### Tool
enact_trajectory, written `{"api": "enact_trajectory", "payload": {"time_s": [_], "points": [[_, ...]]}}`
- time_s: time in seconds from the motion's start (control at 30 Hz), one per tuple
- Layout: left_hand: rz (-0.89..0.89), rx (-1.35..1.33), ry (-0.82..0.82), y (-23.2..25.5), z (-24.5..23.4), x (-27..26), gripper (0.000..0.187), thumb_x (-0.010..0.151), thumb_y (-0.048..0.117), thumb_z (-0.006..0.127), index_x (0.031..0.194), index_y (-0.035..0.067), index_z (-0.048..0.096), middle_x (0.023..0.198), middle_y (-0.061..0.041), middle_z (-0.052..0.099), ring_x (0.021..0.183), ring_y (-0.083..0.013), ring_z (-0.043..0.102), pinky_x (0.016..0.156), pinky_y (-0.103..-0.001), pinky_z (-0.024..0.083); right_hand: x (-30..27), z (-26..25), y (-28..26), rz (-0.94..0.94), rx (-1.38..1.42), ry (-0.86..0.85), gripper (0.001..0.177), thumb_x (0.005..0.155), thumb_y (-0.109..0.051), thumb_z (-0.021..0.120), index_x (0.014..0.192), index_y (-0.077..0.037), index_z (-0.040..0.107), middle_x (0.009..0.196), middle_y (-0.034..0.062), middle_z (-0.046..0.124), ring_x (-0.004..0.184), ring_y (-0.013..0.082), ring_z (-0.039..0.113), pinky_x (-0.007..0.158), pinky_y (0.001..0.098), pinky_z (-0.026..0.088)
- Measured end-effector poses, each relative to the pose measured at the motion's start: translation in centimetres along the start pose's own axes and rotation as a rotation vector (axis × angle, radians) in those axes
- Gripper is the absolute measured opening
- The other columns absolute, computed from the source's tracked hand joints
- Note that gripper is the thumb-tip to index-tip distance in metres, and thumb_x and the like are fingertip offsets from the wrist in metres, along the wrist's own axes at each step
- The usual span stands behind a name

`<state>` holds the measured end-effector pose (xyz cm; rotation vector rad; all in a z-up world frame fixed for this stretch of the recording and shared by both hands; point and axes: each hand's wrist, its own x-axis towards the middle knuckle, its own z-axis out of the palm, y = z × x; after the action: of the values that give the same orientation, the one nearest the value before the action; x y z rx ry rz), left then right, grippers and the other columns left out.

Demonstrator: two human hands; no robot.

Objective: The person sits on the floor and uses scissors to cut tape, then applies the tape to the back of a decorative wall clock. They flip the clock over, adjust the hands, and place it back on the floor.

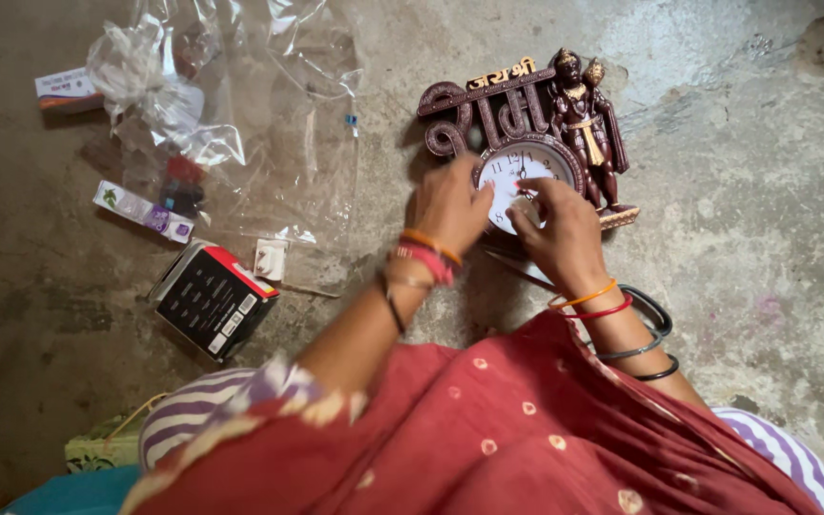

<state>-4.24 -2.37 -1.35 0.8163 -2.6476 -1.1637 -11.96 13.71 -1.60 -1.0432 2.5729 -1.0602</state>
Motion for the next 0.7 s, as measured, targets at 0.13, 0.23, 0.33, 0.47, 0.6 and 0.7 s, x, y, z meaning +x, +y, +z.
{"api": "enact_trajectory", "payload": {"time_s": [0.13, 0.23, 0.33, 0.47, 0.6, 0.7], "points": [[-0.107, -0.440, 0.031, 0.7, 2.2, -4.8, 0.053, 0.085, 0.020, 0.074, 0.133, 0.004, 0.061, 0.112, -0.019, 0.072, 0.092, -0.0287, 0.079, 0.080, -0.036, 0.060, 0.1, -0.1, 0.0, 0.056, 0.070, 0.012, 0.033, 0.086, -0.016, 0.081, 0.110, -0.003, 0.062, 0.082, 0.0133, 0.067, 0.071, 0.0279, 0.066, 0.064, 0.0402, 0.052], [-0.031, -0.575, 0.014, -0.3, 5.1, -4.1, 0.060, 0.086, 0.017, 0.076, 0.140, 0.001, 0.055, 0.130, -0.019, 0.067, 0.107, -0.0253, 0.074, 0.085, -0.034, 0.060, -0.1, -0.4, 0.4, -0.001, 0.092, 0.032, 0.031, 0.086, -0.012, 0.082, 0.104, -0.001, 0.059, 0.086, 0.0134, 0.069, 0.075, 0.0270, 0.069, 0.067, 0.0378, 0.053], [-0.091, -0.840, 0.007, -1.4, 8.5, -2.9, 0.059, 0.086, 0.012, 0.077, 0.138, -0.004, 0.055, 0.128, -0.019, 0.062, 0.115, -0.0229, 0.065, 0.096, -0.035, 0.056, 0.2, -1.0, 1.0, 0.032, 0.089, 0.010, 0.030, 0.087, -0.011, 0.083, 0.102, 0.000, 0.060, 0.086, 0.0152, 0.070, 0.076, 0.0271, 0.069, 0.069, 0.0368, 0.054], [-0.120, -1.198, -0.129, -2.7, 11.1, -2.0, 0.059, 0.089, 0.011, 0.072, 0.141, -0.009, 0.052, 0.122, -0.016, 0.067, 0.108, -0.0173, 0.066, 0.096, -0.031, 0.054, 0.9, -1.9, 1.1, 0.105, 0.146, -0.116, 0.030, 0.084, -0.009, 0.080, 0.105, 0.000, 0.062, 0.094, 0.0140, 0.074, 0.082, 0.0223, 0.073, 0.075, 0.0335, 0.057], [-0.177, -1.196, -0.132, -3.2, 12.0, -2.0, 0.058, 0.088, 0.010, 0.071, 0.138, -0.014, 0.055, 0.120, -0.015, 0.070, 0.107, -0.0161, 0.067, 0.096, -0.028, 0.053, 0.7, -5.9, 2.3, 0.130, 0.179, -0.416, 0.029, 0.089, -0.018, 0.077, 0.111, -0.003, 0.065, 0.104, 0.0119, 0.076, 0.093, 0.0186, 0.075, 0.079, 0.0313, 0.059], [-0.221, -1.176, -0.121, -3.0, 12.3, -2.2, 0.058, 0.086, 0.010, 0.072, 0.137, -0.015, 0.057, 0.117, -0.016, 0.071, 0.103, -0.0165, 0.068, 0.092, -0.028, 0.054, -1.0, -10.3, 5.1, 0.258, -0.215, -0.590, 0.031, 0.080, -0.024, 0.082, 0.105, -0.007, 0.074, 0.099, 0.0155, 0.078, 0.089, 0.0289, 0.077, 0.076, 0.0401, 0.060]]}}
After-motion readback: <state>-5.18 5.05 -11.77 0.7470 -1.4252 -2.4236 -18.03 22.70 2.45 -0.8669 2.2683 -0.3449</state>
